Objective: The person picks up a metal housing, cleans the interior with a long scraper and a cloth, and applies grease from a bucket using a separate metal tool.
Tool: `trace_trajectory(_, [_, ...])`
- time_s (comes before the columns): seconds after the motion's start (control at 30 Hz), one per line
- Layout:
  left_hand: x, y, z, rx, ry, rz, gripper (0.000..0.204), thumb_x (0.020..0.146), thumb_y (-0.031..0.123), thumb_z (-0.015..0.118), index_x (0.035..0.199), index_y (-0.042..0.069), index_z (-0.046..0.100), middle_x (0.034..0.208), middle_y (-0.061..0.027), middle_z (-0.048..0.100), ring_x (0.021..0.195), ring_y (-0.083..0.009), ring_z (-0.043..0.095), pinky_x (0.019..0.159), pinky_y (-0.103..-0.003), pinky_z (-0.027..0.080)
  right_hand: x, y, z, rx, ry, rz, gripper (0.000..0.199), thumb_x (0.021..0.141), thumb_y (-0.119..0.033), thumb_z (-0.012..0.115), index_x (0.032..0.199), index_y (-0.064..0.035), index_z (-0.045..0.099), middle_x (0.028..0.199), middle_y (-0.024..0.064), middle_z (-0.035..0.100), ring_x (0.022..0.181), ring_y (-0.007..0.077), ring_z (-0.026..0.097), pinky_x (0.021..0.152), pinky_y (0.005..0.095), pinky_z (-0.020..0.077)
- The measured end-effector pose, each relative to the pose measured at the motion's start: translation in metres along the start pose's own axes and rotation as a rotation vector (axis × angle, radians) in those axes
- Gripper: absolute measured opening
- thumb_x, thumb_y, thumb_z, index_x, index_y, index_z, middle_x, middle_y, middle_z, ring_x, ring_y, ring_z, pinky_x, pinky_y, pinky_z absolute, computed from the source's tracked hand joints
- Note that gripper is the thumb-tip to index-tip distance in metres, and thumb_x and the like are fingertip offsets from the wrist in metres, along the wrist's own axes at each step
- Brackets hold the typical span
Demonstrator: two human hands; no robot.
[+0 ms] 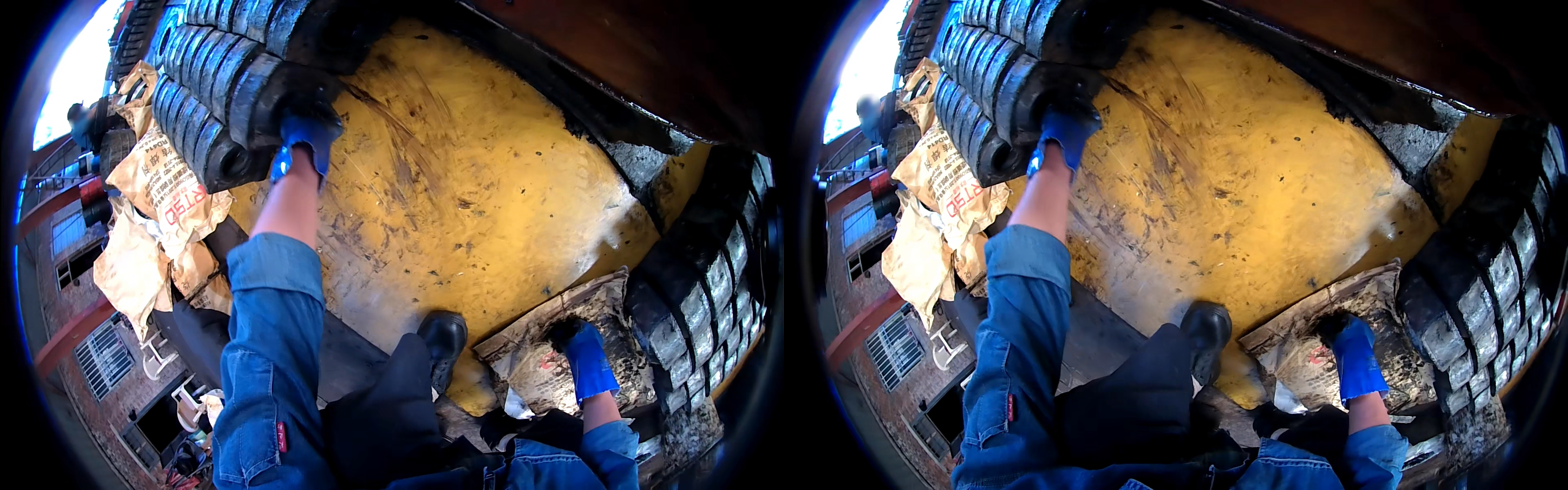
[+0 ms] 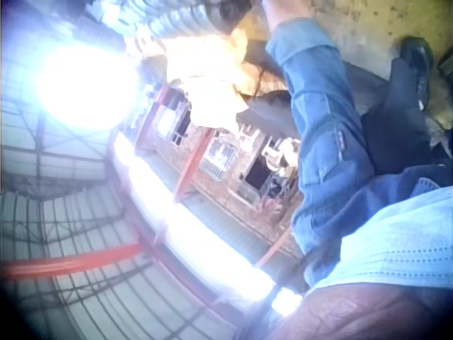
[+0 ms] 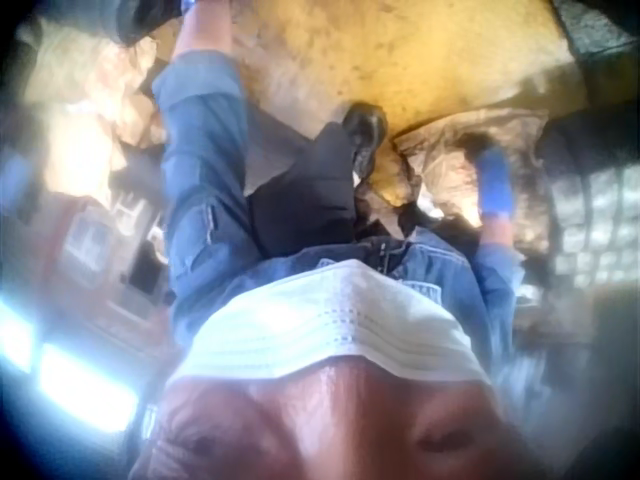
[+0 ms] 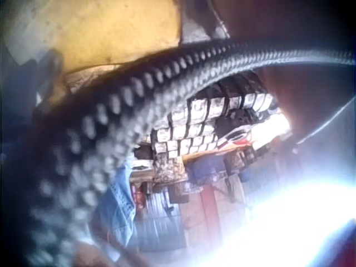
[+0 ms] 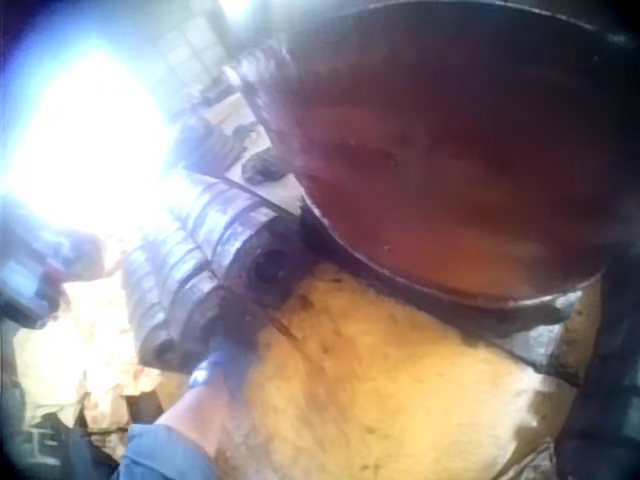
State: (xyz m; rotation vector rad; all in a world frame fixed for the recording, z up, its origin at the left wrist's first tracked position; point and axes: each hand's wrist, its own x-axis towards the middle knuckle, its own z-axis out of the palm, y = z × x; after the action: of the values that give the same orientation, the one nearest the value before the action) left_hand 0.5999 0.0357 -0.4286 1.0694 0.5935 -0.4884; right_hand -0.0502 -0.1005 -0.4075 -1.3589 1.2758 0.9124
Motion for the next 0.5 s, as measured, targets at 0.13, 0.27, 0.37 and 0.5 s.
trace_trajectory(0.13, [0.019,0.009,0.0,0.095,-0.049,0.038,0.039,0.094,0.034,0.05,0.127,0.015,0.059,0.127,-0.0083,0.062,0.113,-0.0246,0.06,0.08,-0.03,0.052,0.003,0.019,0.007,0.157,0.042,-0.059,0.022,0.087,-0.028,0.069,0.089,-0.0063,0.07,0.07,0.009,0.068,0.06,0.0168,0.061,0.056,0.0345,0.0482])
trace_trajectory(0.27, [0.012,0.017,-0.003,0.23,-0.091,0.021,0.044,0.096,0.036,0.047,0.133,0.013,0.056,0.132,-0.0106,0.06,0.118,-0.0261,0.059,0.085,-0.032,0.052,0.009,0.024,0.008,-0.151,0.132,-0.177,0.025,0.086,-0.03,0.069,0.091,-0.006,0.071,0.071,0.0088,0.069,0.062,0.0166,0.062,0.057,0.0339,0.0487])
trace_trajectory(0.37, [-0.023,0.01,0.011,0.287,-0.132,-0.181,0.049,0.096,0.044,0.048,0.131,0.011,0.057,0.13,-0.0105,0.062,0.111,-0.0256,0.063,0.068,-0.029,0.053,0.01,0.024,0.003,-0.254,0.146,-0.129,0.032,0.086,-0.038,0.068,0.096,-0.0073,0.071,0.078,0.0123,0.071,0.067,0.0217,0.067,0.063,0.0365,0.0514])
trace_trajectory(0.5, [-0.084,-0.006,-0.002,0.443,-0.026,-0.38,0.048,0.097,0.044,0.051,0.122,0.005,0.062,0.122,-0.0126,0.067,0.096,-0.0266,0.07,0.044,-0.026,0.048,-0.009,0.003,-0.001,-0.328,0.253,-0.152,0.038,0.082,-0.046,0.067,0.103,-0.0138,0.071,0.096,0.0168,0.07,0.092,0.0363,0.067,0.079,0.0435,0.0526])
